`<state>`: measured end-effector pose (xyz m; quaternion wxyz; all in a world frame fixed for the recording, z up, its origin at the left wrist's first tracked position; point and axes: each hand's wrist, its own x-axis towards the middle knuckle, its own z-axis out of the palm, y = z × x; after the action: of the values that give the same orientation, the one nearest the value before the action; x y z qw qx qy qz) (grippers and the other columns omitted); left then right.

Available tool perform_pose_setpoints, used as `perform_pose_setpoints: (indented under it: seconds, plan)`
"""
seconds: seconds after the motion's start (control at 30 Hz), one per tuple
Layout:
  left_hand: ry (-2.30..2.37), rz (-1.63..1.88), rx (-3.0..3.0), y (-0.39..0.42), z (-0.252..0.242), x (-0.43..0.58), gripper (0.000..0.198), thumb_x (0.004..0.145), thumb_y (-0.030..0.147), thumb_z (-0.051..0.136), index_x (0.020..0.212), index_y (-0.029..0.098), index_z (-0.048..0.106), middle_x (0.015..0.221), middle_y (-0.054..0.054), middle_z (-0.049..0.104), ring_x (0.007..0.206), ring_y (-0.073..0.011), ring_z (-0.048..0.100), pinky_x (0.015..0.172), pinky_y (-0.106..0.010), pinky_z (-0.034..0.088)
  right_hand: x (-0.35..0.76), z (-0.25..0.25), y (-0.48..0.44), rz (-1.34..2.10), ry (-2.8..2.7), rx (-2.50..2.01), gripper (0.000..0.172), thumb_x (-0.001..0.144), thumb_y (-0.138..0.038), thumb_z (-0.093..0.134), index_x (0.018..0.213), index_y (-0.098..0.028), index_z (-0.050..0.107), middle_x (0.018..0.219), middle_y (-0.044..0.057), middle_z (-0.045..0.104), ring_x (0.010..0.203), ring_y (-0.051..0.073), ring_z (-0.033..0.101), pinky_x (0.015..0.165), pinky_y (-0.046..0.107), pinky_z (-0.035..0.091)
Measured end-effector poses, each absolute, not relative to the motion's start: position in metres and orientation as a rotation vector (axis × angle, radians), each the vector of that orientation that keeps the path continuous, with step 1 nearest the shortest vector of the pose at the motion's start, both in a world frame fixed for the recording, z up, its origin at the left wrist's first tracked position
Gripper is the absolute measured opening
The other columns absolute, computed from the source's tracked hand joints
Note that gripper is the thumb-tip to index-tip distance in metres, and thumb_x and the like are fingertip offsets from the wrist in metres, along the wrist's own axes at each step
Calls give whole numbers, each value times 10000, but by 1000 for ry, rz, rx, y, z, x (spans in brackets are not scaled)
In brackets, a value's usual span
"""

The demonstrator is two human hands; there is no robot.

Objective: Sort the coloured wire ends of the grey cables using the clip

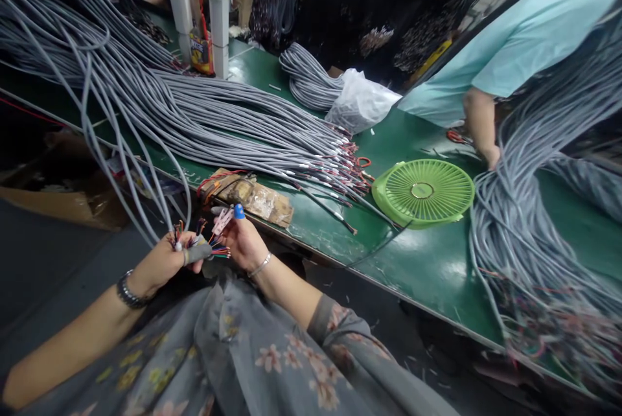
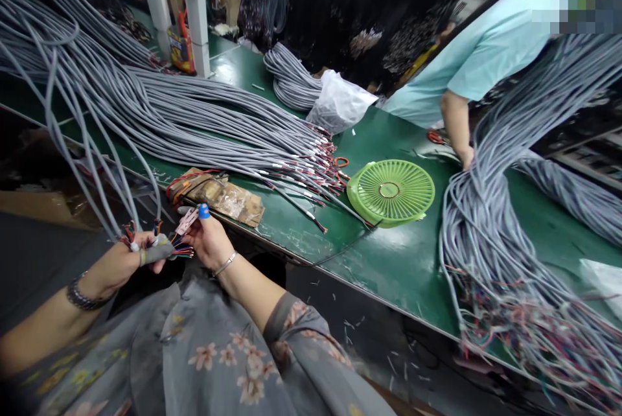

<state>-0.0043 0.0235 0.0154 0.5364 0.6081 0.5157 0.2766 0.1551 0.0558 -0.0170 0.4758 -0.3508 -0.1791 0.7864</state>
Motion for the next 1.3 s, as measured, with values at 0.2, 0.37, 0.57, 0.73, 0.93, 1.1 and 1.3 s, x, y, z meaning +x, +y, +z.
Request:
perform_pose_setpoints:
  seconds: [0.2, 0.37, 0.57, 0.73, 0.93, 1.1, 1.3]
  plan:
    - [1221, 639, 1421, 24, 17, -2, 419, 693, 539, 701, 445, 221, 588, 455, -5, 593, 516, -159, 509, 603, -293, 435, 151, -20, 57, 1853, -458, -840, 381, 805, -535, 766, 755, -169, 671, 691, 6, 659, 597, 111, 575, 609, 247, 513]
    - [1212, 615, 1448, 25, 18, 1, 432, 699, 562, 685, 458, 217, 587, 453, -2, 597, 505, -155, 517, 597, -289, 452, 149, -21, 57, 1841, -446, -825, 382, 806, -536, 763, 786, -162, 694, 676, 4, 648, 592, 112, 564, 596, 240, 501]
    - [1197, 651, 1540, 20, 20, -6, 444, 753, 548, 646, 457, 224, 582, 465, -8, 619, 507, -165, 553, 594, -290, 457, 156, -23, 53, 2001, -397, -826, 480, 856, -622, 667, 816, -144, 686, 717, 26, 661, 597, 106, 566, 537, 208, 464]
    - [1243, 692, 1612, 7, 24, -19, 403, 784, 495, 608, 482, 228, 626, 526, -29, 671, 552, -190, 604, 625, -303, 455, 167, -32, 43, 2153, -481, -780, 512, 844, -648, 662, 850, -137, 689, 753, 31, 669, 600, 94, 561, 547, 204, 477]
    - [1290, 728, 1607, 3, 25, -18, 361, 783, 453, 587, 511, 222, 639, 559, -30, 688, 592, -195, 623, 646, -297, 469, 173, -35, 29, 2219, -677, -693, 584, 539, -578, 910, 896, -166, 699, 806, 24, 706, 677, 126, 615, 579, 228, 496]
    - [1236, 674, 1613, 9, 31, -7, 320, 734, 436, 593, 495, 226, 633, 535, -21, 676, 545, -181, 600, 590, -281, 484, 168, -25, 23, 2056, -732, -844, 512, 493, -473, 946, 801, -155, 689, 674, -13, 667, 581, 98, 580, 551, 216, 440]
    - [1291, 712, 1591, 6, 32, -5, 287, 719, 423, 587, 514, 230, 642, 535, -12, 678, 555, -183, 606, 600, -277, 510, 162, -21, 19, 1937, -760, -936, 459, 493, -441, 937, 708, -166, 639, 580, -44, 611, 528, 84, 520, 526, 219, 390]
